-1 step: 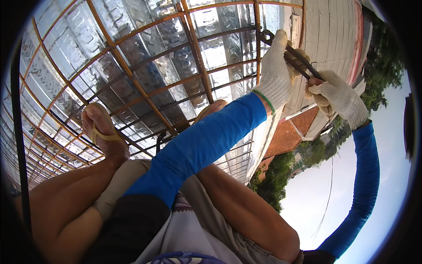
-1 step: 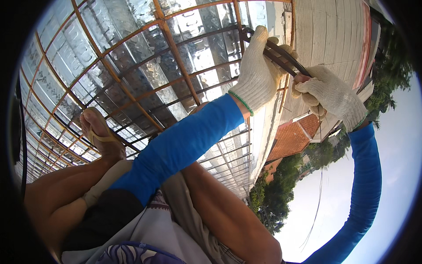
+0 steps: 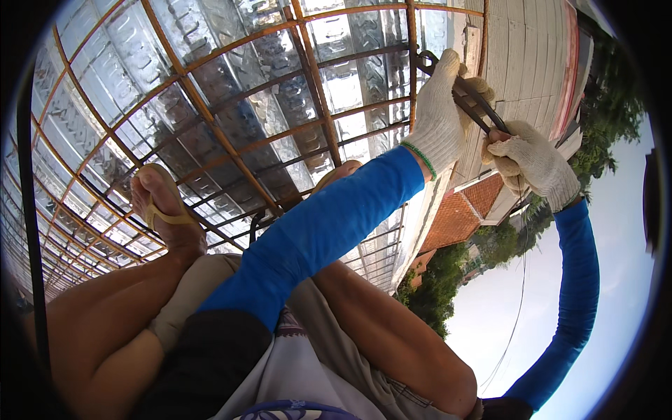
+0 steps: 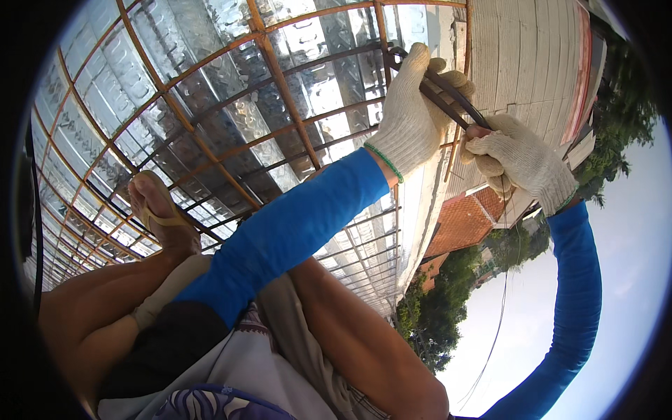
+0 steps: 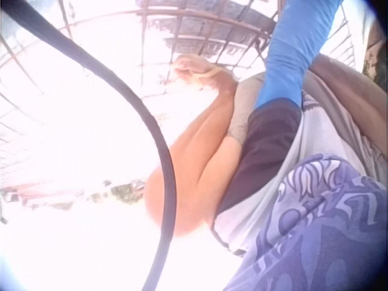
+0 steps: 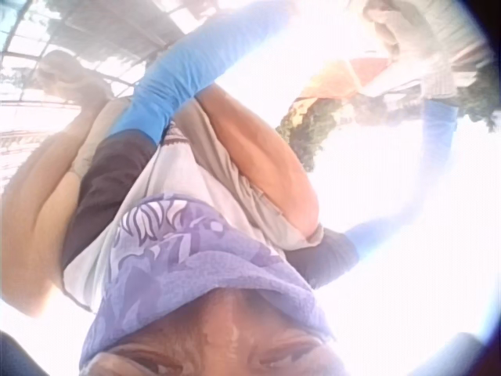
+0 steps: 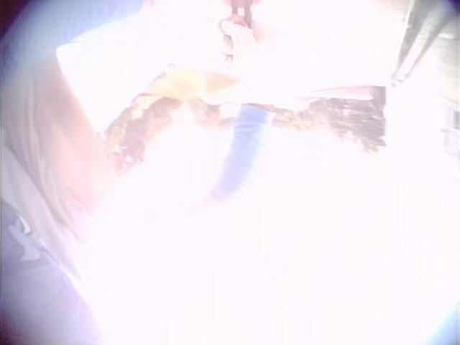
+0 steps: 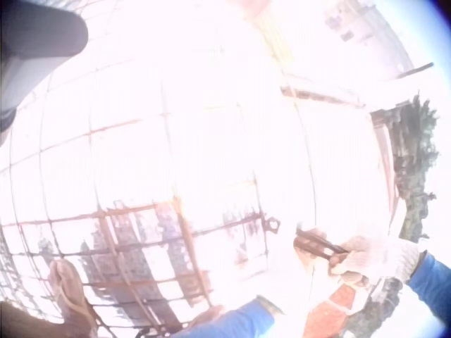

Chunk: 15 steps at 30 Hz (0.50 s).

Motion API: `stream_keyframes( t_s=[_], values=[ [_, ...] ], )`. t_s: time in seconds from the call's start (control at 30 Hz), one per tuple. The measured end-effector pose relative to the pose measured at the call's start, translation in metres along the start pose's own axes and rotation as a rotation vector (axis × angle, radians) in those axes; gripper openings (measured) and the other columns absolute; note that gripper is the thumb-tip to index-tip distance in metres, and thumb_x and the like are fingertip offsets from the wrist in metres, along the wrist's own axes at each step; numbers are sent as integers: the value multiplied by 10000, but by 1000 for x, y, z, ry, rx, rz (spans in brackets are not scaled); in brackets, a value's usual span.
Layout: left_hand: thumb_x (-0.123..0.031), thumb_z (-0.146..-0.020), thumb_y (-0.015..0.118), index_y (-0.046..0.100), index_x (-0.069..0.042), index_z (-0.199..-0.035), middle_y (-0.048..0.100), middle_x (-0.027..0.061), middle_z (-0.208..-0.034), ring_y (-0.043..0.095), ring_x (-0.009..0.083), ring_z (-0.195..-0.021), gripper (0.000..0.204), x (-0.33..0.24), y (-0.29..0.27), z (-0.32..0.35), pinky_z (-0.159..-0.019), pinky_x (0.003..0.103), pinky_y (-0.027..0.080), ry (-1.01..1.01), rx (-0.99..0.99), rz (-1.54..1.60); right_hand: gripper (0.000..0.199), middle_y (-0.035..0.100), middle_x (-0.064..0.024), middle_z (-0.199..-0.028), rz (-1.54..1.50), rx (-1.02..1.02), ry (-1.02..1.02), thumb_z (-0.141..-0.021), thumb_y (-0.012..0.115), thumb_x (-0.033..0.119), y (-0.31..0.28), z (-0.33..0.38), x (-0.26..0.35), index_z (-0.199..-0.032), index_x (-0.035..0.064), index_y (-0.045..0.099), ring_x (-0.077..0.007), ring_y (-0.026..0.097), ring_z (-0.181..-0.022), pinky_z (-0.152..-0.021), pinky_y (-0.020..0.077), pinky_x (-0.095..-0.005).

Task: The person uses pliers to twist and secure wire ties at the joints of a metal scaffolding structure. The camera is mounted on the person's head, providing a first-person view of the repetitive fastening process.

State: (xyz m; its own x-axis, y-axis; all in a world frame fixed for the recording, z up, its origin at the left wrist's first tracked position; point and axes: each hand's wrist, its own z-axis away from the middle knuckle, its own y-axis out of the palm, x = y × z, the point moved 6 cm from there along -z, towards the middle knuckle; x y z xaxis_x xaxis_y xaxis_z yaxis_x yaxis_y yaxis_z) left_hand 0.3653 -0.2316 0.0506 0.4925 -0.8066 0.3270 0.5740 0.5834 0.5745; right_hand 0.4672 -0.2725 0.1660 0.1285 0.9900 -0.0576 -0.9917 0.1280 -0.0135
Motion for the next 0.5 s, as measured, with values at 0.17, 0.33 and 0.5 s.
stream_keyframes(
  t_s=[0.17,0.33,0.5],
  values=[
    [-349,-1022,655,607,-61,-1091,515,-9,-656,596,200,-614,300,-6,9,-10,-618,393,540,-32,-1,22,103,495,30,-608,-182,67,-11,-1045,589,118,18,-9,-11,-961,62,575,-58,416,-440,-374,326,-244],
    [-328,-1019,643,592,-48,-1081,409,-24,-637,516,166,-539,291,-5,10,-14,-551,378,490,21,-115,-59,414,653,-79,-841,714,-536,-466,-1011,684,191,11,-5,-7,-1331,-41,561,-185,666,-676,-575,547,-328],
    [-332,-1001,629,574,-39,-1042,432,-12,-644,512,158,-506,301,-3,14,-20,-505,357,497,65,-299,-61,632,700,-194,-1092,1542,-816,-284,-899,780,135,30,5,-3,-1451,29,491,-328,746,-845,-696,623,-390]
  ],
)
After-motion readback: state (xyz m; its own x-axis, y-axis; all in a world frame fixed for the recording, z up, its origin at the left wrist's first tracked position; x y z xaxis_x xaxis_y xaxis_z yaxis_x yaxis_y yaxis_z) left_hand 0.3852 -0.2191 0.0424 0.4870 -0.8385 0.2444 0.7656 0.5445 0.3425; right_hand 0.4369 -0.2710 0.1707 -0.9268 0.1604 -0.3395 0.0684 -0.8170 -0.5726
